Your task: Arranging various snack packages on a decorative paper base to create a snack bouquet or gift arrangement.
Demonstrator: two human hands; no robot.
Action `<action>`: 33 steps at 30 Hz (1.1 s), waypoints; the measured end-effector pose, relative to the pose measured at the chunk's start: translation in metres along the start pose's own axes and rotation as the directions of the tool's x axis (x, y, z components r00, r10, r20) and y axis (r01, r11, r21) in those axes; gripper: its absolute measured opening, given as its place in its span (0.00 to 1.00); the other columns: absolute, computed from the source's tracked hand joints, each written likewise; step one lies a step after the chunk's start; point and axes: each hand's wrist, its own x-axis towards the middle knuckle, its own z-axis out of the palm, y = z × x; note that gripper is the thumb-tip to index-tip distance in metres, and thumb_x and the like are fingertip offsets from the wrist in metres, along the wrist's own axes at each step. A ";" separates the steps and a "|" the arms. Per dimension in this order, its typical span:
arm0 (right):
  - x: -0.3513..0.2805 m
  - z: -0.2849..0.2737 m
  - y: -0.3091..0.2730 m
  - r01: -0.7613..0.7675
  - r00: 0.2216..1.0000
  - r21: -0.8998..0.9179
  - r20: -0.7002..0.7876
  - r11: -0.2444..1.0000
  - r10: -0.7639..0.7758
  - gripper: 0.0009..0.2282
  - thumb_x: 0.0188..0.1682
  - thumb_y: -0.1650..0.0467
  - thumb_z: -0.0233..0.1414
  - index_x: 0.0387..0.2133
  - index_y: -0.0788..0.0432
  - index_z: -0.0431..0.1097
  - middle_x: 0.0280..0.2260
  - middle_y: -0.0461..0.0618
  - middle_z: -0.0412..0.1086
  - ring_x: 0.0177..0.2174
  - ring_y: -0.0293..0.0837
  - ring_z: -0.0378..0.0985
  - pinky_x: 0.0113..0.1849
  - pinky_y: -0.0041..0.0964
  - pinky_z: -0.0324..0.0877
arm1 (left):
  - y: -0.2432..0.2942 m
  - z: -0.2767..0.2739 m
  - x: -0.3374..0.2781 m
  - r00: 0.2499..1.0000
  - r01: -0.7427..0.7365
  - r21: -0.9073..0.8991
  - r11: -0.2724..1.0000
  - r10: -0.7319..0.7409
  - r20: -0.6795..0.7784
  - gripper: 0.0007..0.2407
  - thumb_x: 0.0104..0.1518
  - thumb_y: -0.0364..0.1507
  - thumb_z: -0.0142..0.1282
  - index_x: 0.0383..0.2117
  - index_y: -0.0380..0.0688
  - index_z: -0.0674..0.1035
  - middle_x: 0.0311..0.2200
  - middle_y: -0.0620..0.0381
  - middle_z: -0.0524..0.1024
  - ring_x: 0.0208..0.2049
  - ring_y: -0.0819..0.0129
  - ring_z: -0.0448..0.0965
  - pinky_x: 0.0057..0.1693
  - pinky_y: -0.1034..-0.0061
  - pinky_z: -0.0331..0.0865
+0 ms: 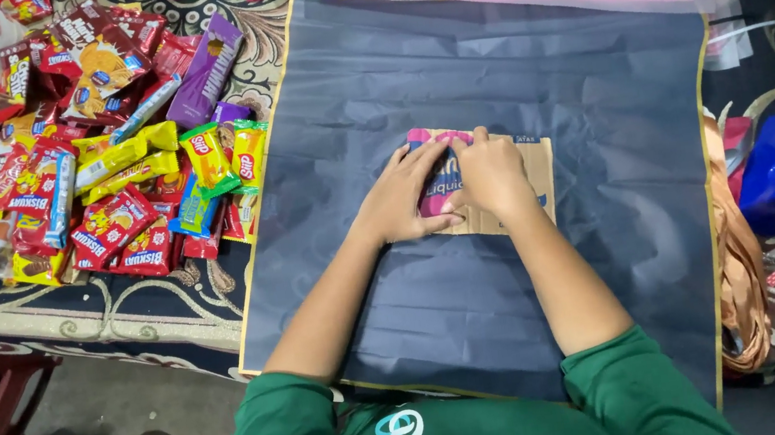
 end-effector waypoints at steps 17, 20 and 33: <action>-0.025 -0.069 -0.007 -0.024 0.996 0.153 0.086 0.988 0.011 0.44 0.23 0.51 0.72 0.56 0.60 0.72 0.43 0.67 0.70 0.39 0.71 0.81 0.37 0.63 0.78 | 0.012 -0.118 -0.145 0.764 0.213 0.155 0.965 -0.066 -0.642 0.18 0.59 0.28 0.62 0.55 0.42 0.76 0.56 0.49 0.73 0.59 0.51 0.72 0.66 0.57 0.59; -0.029 -0.078 -0.009 -0.037 0.995 0.180 0.103 0.983 0.019 0.44 0.25 0.51 0.72 0.56 0.62 0.72 0.43 0.69 0.71 0.40 0.72 0.81 0.38 0.63 0.77 | 0.003 -0.127 -0.197 0.539 0.312 0.132 0.941 -0.061 -0.840 0.14 0.59 0.24 0.63 0.51 0.38 0.78 0.51 0.46 0.76 0.53 0.47 0.76 0.61 0.57 0.66; -0.024 -0.089 -0.009 -0.150 0.942 0.157 0.322 0.976 0.093 0.42 0.31 0.47 0.65 0.62 0.45 0.63 0.49 0.62 0.69 0.45 0.67 0.78 0.48 0.57 0.72 | -0.063 -0.138 -0.331 -0.110 0.527 -0.366 0.767 -0.366 -0.924 0.13 0.63 0.25 0.57 0.52 0.39 0.72 0.49 0.49 0.68 0.52 0.60 0.73 0.57 0.69 0.72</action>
